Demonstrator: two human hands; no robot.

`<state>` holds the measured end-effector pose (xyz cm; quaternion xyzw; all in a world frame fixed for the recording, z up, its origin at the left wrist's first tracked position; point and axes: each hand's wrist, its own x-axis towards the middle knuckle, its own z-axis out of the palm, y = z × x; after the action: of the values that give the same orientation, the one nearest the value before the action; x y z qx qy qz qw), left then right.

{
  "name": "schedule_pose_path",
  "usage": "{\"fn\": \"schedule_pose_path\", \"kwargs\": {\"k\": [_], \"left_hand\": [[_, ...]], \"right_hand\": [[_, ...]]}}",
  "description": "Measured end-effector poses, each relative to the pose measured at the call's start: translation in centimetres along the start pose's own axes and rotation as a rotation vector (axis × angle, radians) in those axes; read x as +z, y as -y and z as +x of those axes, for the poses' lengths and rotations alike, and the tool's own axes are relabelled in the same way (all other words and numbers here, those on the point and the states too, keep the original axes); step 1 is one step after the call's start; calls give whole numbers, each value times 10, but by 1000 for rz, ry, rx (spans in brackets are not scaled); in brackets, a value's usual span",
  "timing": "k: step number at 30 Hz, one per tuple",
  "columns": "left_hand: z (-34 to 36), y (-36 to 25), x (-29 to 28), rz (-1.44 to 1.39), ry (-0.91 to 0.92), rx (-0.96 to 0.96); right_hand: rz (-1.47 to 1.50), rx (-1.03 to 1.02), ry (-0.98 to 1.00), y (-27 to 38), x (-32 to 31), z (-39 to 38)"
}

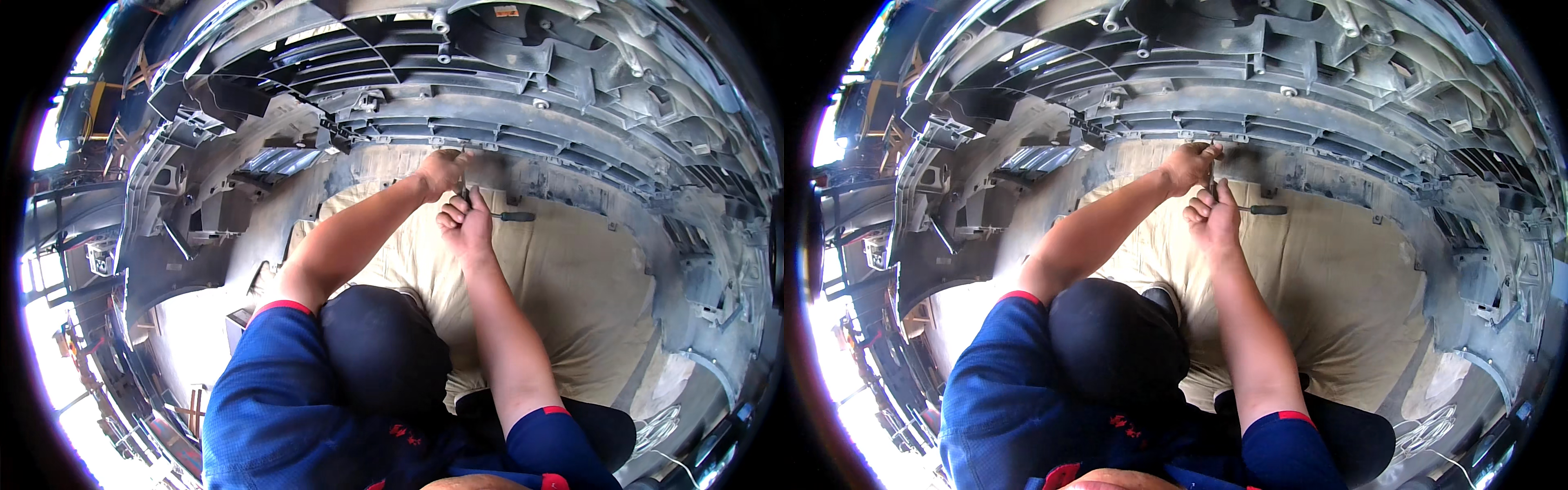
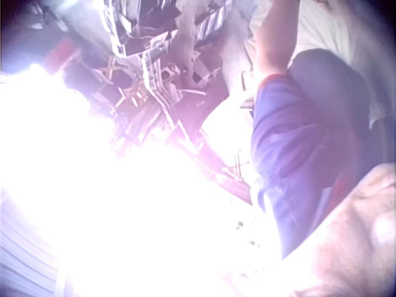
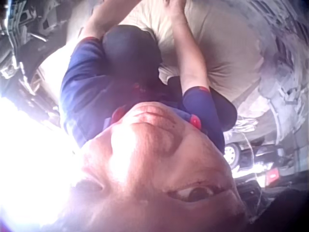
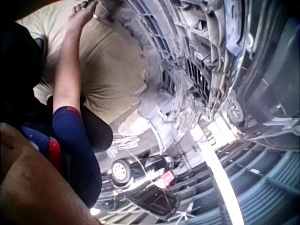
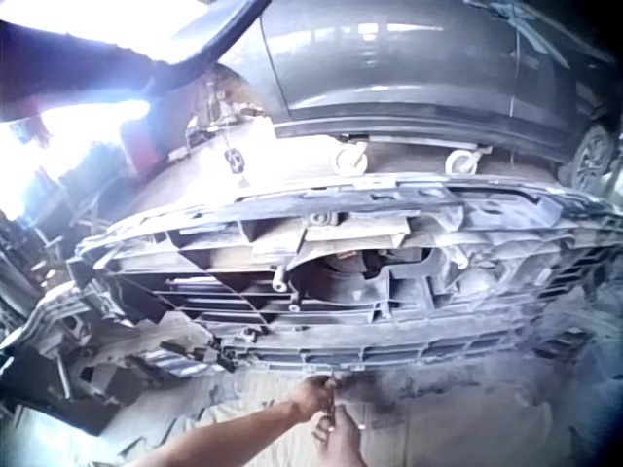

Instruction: The person disassembles a car bumper by loosening and removing screws and fasteners along the grille assembly using a ratchet, socket bit, and screwdriver.

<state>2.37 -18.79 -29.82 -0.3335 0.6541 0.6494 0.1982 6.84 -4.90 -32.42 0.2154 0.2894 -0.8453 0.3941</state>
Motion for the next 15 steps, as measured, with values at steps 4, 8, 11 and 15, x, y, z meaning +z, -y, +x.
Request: {"fn": "schedule_pose_path", "kwargs": {"k": [4,8,11,15], "left_hand": [[0,-2,6,-31,26,34],[-12,-14,10,61,-53,47],[-10,-14,2,-116,21,33],[0,-7,0,20,41,111]], "right_hand": [[-105,-62,-57,-2,-4,3],[-1138,-639,-322,-6,6,4],[191,132,58,11,15,-12],[-27,18,-19,3,7,-4]]}}
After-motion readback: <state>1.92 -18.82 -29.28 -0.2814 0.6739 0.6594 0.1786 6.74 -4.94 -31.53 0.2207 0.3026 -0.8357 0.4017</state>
